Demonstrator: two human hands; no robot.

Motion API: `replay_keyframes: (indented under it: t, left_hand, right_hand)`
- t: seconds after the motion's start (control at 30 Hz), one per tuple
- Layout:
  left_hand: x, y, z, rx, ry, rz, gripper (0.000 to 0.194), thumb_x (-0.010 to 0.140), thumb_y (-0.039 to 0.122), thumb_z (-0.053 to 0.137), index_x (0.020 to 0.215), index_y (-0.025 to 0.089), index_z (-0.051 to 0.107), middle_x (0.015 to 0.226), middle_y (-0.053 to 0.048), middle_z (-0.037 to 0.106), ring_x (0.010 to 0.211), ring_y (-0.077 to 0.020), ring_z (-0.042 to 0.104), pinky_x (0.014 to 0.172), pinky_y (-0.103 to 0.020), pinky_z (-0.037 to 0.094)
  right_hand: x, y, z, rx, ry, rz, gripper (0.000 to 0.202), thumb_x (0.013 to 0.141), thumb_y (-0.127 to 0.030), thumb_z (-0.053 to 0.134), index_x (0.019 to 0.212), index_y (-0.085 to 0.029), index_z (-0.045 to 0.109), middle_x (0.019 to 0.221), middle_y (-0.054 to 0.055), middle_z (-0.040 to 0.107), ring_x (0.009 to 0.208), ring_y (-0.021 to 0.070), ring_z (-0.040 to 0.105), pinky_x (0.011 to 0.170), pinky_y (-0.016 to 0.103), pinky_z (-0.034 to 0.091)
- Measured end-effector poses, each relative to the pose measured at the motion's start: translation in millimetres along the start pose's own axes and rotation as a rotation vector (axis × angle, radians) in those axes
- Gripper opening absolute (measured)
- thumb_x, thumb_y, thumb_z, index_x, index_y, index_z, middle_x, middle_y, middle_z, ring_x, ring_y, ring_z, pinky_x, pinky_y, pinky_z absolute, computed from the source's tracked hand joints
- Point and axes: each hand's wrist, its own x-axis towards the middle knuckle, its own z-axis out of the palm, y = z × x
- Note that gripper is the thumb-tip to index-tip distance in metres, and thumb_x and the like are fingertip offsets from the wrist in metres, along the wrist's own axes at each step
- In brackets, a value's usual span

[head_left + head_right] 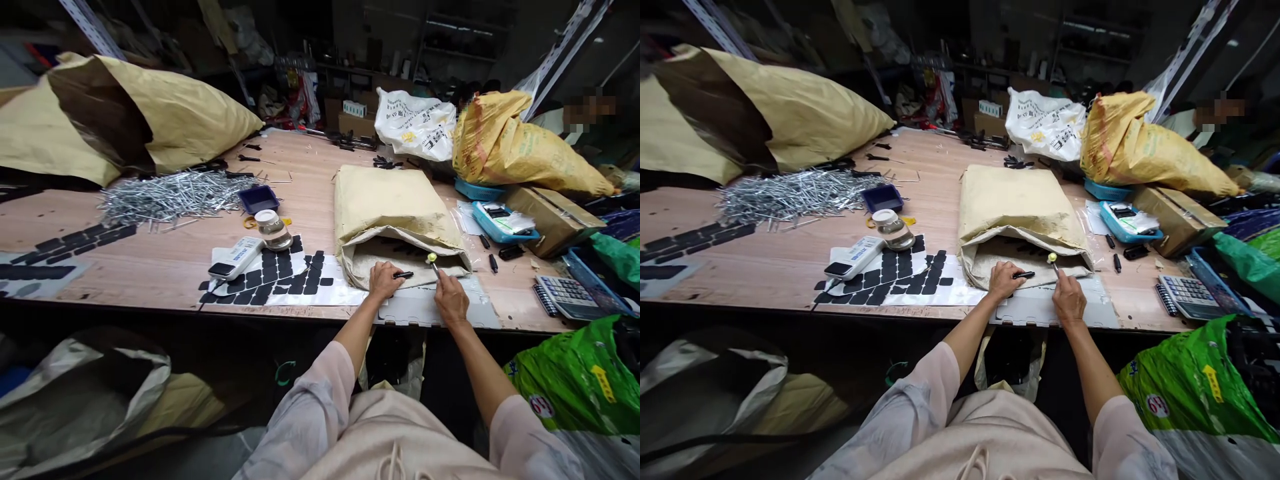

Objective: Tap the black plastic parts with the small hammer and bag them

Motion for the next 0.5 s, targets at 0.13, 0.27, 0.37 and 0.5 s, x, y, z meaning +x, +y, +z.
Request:
replay_keyframes:
  t: [0.13,0.27,0.37,0.5]
  left_hand:
    - [2,-2,-0.2,0.004,0.003,0.012,0.024,0.085,0.037,0.071,0.107,0.031,0.077,0.108,-0.001,0.068,0.114,-0.0244,0.049,0.102,-0.038,0.038]
    - [-6,1,-6.3,0.003,-0.001,0.076,0.024,0.085,0.036,0.071,0.107,0.029,0.078,0.106,-0.003,0.068,0.113,-0.0250,0.050,0.101,-0.039,0.038]
    - [-39,5,-11.8,-0.034,0.004,0.187,0.023,0.084,0.036,0.073,0.105,0.029,0.079,0.106,-0.005,0.068,0.113,-0.0254,0.052,0.101,-0.040,0.039]
    - [-107,4,-10.1,-0.059,-0.045,0.322,0.024,0.085,0.038,0.072,0.107,0.034,0.078,0.112,-0.007,0.068,0.115,-0.0270,0.054,0.103,-0.045,0.040]
  right_hand:
    - [4,14,10,-0.116,-0.037,-0.004,0.035,0.098,-0.019,0.049,0.129,-0.018,0.066,0.095,0.008,0.064,0.084,0.0200,0.053,0.068,0.029,0.036]
    - [-1,12,15,-0.240,-0.042,-0.057,0.039,0.098,-0.015,0.045,0.133,-0.014,0.062,0.094,0.011,0.062,0.082,0.0221,0.052,0.066,0.031,0.035]
    - [-2,10,16,-0.267,-0.056,-0.068,0.043,0.095,-0.013,0.046,0.136,-0.013,0.058,0.096,0.012,0.061,0.083,0.0232,0.052,0.065,0.031,0.036]
    - [-2,11,17,-0.274,-0.064,-0.067,0.044,0.094,-0.013,0.045,0.137,-0.013,0.057,0.098,0.014,0.061,0.085,0.0242,0.051,0.066,0.032,0.038]
